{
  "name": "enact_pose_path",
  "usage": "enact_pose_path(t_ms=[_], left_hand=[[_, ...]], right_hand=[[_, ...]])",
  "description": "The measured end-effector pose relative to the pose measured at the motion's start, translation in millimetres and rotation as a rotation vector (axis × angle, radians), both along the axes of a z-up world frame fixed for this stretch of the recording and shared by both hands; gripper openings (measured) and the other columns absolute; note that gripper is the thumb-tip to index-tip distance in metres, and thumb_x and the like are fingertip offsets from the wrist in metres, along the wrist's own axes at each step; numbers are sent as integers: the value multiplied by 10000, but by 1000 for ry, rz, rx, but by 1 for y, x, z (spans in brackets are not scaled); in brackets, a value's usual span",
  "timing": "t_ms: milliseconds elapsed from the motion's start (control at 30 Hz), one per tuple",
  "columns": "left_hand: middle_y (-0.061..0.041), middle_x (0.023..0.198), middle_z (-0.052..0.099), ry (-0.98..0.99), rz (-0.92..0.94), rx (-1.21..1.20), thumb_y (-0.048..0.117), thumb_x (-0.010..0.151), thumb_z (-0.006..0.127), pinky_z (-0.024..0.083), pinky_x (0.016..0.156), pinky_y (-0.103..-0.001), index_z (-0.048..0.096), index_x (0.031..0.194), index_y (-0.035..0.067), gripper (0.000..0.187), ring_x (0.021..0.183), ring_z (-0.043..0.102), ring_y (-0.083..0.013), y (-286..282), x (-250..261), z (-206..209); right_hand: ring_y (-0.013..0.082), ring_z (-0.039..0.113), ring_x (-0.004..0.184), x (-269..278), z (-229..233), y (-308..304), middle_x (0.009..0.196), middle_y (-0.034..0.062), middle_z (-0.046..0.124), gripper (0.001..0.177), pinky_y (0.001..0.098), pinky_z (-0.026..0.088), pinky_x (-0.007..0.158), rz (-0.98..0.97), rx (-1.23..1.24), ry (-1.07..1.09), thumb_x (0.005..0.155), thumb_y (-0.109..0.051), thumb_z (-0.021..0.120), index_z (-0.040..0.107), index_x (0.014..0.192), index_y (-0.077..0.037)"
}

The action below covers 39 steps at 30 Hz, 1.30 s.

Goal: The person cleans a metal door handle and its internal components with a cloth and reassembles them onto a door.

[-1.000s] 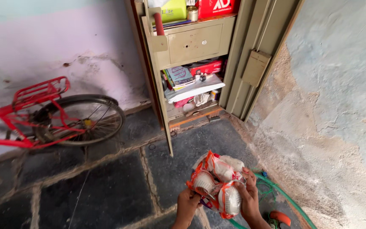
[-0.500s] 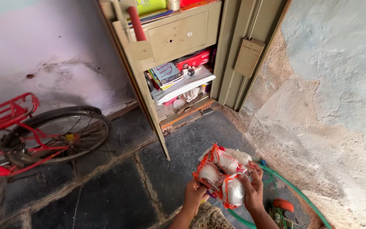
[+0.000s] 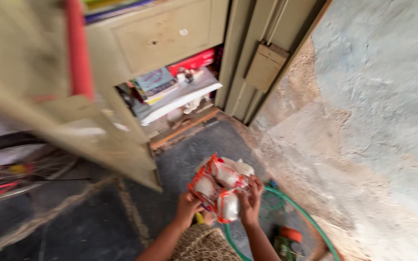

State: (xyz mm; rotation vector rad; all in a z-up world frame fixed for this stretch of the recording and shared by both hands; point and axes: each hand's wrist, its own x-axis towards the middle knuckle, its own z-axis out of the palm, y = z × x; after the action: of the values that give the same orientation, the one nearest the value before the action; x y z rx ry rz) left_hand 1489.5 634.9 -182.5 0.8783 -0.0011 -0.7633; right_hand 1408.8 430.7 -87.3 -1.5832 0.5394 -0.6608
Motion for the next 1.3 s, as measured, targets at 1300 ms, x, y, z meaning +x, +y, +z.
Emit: enact_pose_path(t_ms=[1300], left_hand=[[-138, 971, 727, 378, -394, 471, 6, 930, 607, 644, 812, -507, 650, 994, -19, 81, 876, 762, -295, -109, 274, -428]], right_hand=[[328, 419, 1400, 239, -417, -121, 1457, 154, 292, 420, 420, 541, 1079, -72, 118, 329, 871, -64, 742, 614, 1271, -41]])
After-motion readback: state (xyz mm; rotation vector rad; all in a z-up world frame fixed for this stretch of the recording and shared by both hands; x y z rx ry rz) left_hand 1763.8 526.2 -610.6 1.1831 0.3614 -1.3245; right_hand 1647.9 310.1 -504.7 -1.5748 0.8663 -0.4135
